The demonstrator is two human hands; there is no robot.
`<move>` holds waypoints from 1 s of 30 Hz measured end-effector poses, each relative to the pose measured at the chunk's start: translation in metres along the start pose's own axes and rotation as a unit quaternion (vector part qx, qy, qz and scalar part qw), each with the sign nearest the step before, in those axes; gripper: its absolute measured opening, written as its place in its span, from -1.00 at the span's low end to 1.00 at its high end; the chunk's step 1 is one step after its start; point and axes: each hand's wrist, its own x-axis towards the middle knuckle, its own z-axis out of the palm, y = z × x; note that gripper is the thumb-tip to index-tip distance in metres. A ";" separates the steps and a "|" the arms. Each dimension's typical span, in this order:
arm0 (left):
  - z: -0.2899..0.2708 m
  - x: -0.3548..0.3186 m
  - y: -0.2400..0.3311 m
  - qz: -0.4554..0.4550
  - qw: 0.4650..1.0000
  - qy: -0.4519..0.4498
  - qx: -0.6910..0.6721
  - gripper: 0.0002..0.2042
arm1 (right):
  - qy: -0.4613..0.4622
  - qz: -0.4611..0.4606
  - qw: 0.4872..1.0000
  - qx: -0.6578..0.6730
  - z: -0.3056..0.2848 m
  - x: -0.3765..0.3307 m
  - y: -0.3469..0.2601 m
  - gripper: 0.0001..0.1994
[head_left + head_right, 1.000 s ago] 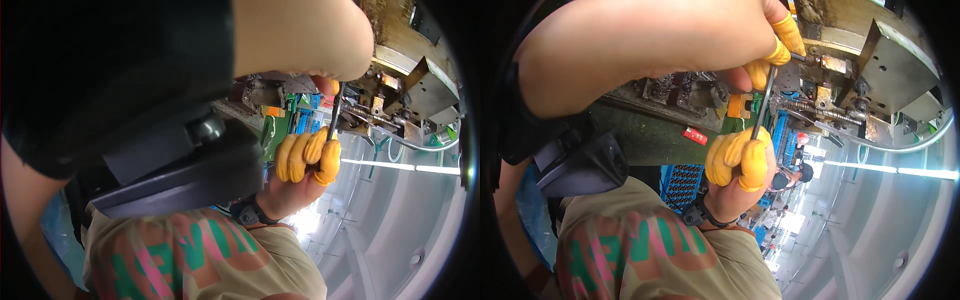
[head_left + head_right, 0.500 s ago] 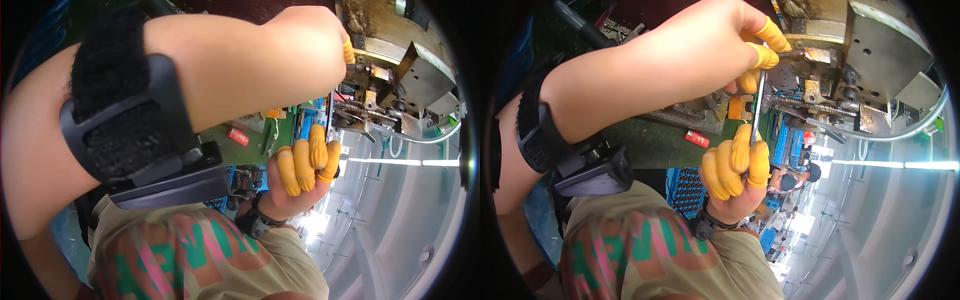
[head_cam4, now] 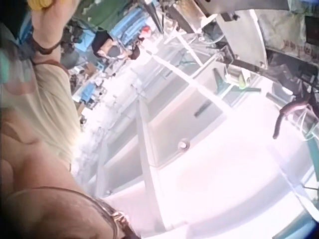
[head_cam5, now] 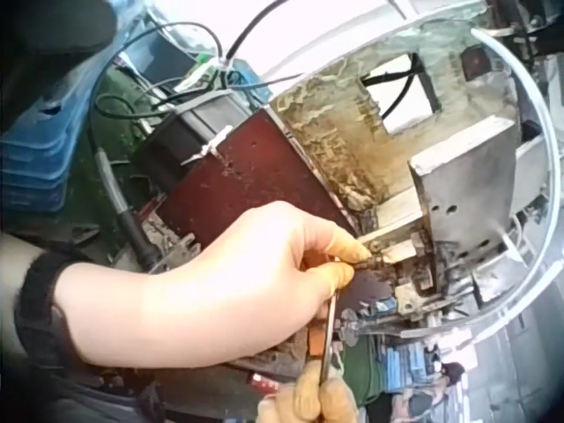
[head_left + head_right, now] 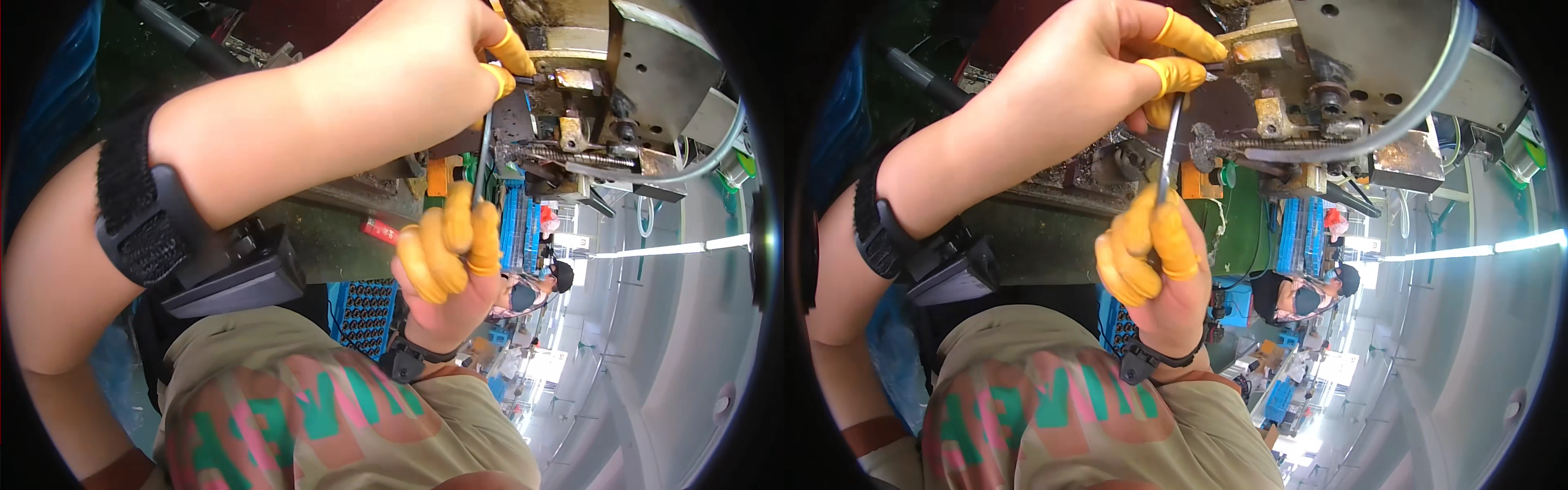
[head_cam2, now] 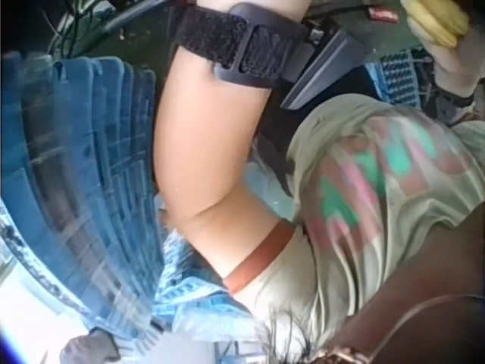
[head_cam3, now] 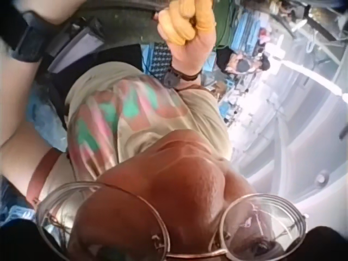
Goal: Using pliers and small hand tools to adjust or repair a component feeding machine on a factory floor.
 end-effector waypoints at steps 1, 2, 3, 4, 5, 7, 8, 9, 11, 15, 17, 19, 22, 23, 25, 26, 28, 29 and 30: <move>0.004 0.008 -0.004 0.010 1.000 -0.005 0.004 -0.78 | 0.015 -0.023 0.999 0.017 0.003 -0.002 -0.002 -0.69; 0.012 0.013 -0.002 -0.030 0.999 0.012 -0.027 -0.78 | 0.020 -0.040 0.998 0.039 0.009 -0.003 -0.005 -0.68; 0.012 0.013 -0.006 -0.050 0.998 0.022 -0.040 -0.79 | -0.005 -0.030 0.996 0.085 0.008 -0.004 -0.009 -0.67; 0.013 0.014 -0.011 -0.070 0.996 0.033 -0.053 -0.79 | -0.004 -0.016 0.994 0.107 0.010 -0.006 -0.013 -0.67; 0.005 0.008 -0.021 0.001 0.991 -0.026 -0.135 -0.79 | -0.023 0.008 0.990 0.139 0.012 -0.007 -0.016 -0.68; -0.002 0.004 -0.022 0.067 0.987 -0.052 -0.138 -0.78 | -0.048 0.054 0.983 0.166 0.014 -0.005 -0.017 -0.68; -0.004 0.002 -0.020 0.098 0.982 -0.068 -0.143 -0.78 | -0.053 0.072 0.983 0.163 0.014 -0.003 -0.016 -0.68; -0.003 0.002 -0.018 0.101 0.991 -0.040 -0.077 -0.77 | -0.074 0.081 0.980 0.168 0.013 0.000 -0.014 -0.69; 0.004 0.002 -0.010 0.039 0.999 0.019 0.004 -0.79 | -0.074 0.074 0.982 0.160 0.013 0.001 -0.014 -0.69; 0.013 0.010 -0.037 0.160 0.981 0.104 0.045 -0.80 | -0.102 0.066 0.967 0.225 0.003 -0.006 -0.016 -0.71; 0.015 0.011 -0.038 0.141 0.987 0.067 -0.033 -0.78 | -0.108 0.061 0.957 0.264 -0.002 -0.009 -0.021 -0.71; 0.016 0.012 -0.037 0.143 0.987 0.066 -0.022 -0.77 | -0.108 0.066 0.955 0.269 -0.004 -0.008 -0.024 -0.71; 0.016 0.010 -0.035 0.153 0.985 0.076 0.026 -0.77 | -0.098 0.073 0.950 0.286 -0.004 -0.010 -0.024 -0.71; 0.015 0.010 -0.034 0.159 0.982 0.086 0.061 -0.78 | -0.087 0.079 0.951 0.287 -0.002 -0.009 -0.025 -0.71; 0.014 0.011 -0.035 0.157 0.983 0.086 0.041 -0.78 | -0.077 0.090 0.959 0.256 0.002 -0.007 -0.024 -0.72; 0.013 0.013 -0.038 0.154 0.984 0.085 0.018 -0.78 | -0.077 0.093 0.967 0.225 0.004 -0.005 -0.019 -0.72; 0.009 0.017 -0.045 0.157 0.985 0.076 0.018 -0.78 | -0.034 0.064 0.993 0.096 0.016 -0.003 -0.007 -0.72; 0.007 0.017 -0.044 0.163 0.984 0.069 0.014 -0.78 | -0.052 0.059 0.995 0.066 0.016 0.001 -0.006 -0.72; 0.006 0.016 -0.044 0.162 0.984 0.069 0.020 -0.78 | -0.071 0.054 0.995 0.036 0.016 0.003 -0.004 -0.71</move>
